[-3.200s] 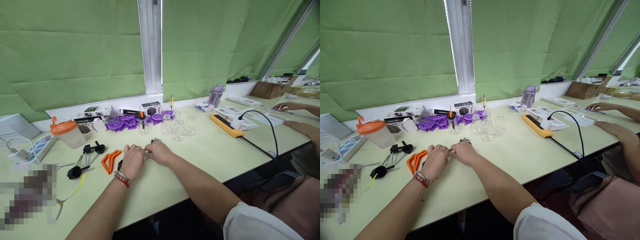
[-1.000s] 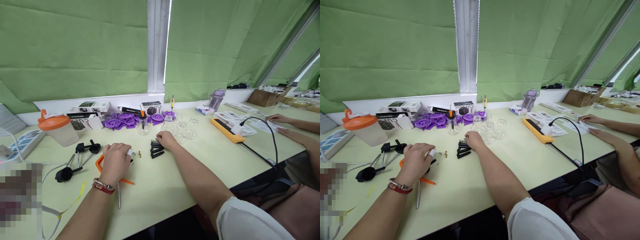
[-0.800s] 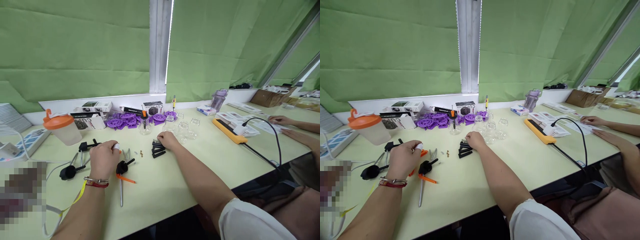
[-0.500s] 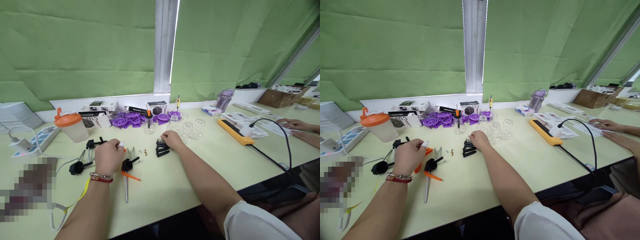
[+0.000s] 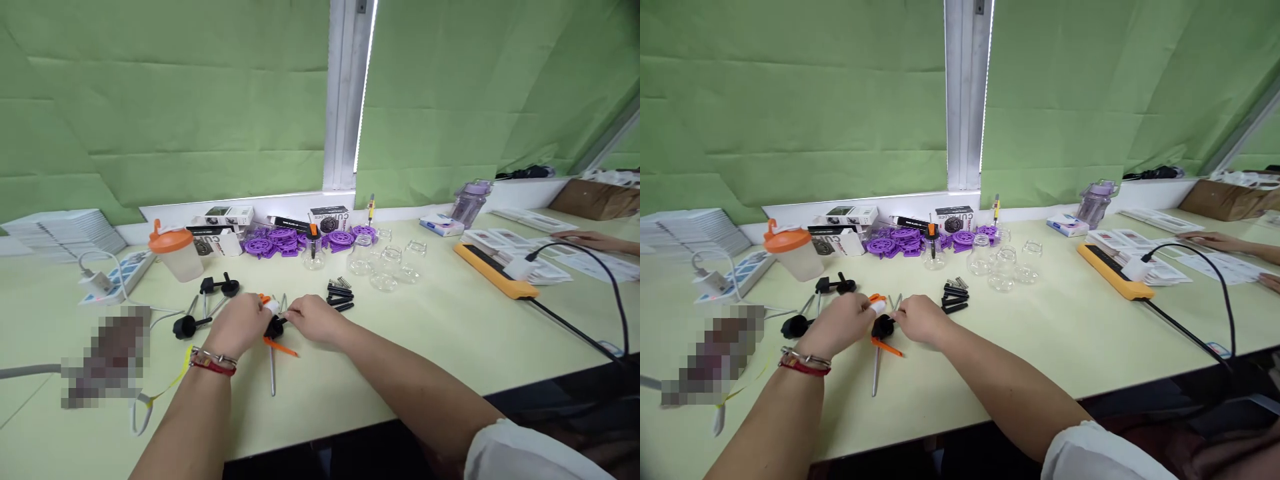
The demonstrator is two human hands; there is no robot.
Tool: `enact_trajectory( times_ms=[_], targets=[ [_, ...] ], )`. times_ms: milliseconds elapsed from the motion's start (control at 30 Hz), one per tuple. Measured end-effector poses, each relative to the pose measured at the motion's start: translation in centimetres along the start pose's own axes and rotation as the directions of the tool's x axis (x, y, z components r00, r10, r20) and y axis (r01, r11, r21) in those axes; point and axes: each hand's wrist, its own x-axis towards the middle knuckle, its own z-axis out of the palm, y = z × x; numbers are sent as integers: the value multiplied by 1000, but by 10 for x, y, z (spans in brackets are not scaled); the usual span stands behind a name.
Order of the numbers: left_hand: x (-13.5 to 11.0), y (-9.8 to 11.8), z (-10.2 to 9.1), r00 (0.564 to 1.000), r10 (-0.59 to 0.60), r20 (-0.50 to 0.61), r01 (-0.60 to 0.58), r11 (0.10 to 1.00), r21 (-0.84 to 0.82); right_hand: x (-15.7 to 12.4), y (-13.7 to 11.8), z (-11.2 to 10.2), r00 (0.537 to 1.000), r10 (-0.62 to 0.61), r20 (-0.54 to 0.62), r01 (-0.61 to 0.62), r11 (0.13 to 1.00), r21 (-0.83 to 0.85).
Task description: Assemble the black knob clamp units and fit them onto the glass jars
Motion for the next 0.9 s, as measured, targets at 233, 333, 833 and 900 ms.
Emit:
enact_trajectory(
  times_ms=[233, 333, 833, 900],
  targets=[
    [-32, 2, 36, 998, 48, -43, -46, 998, 53, -9, 6, 10, 971, 214, 110, -239, 915, 326],
    [-36, -3, 41, 994, 80, -74, -77, 996, 41, -17, -1, 14, 936, 285, 208, -352, 800, 486],
    [-44, -23, 36, 945, 327, -19, -308, 867, -392, -37, -17, 30, 864, 384, 327, -487, 465, 740],
    [-44, -25, 36, 939, 343, -3, -309, 841, -445, -36, -12, 22, 883, 325, 339, -467, 536, 703]
  ],
)
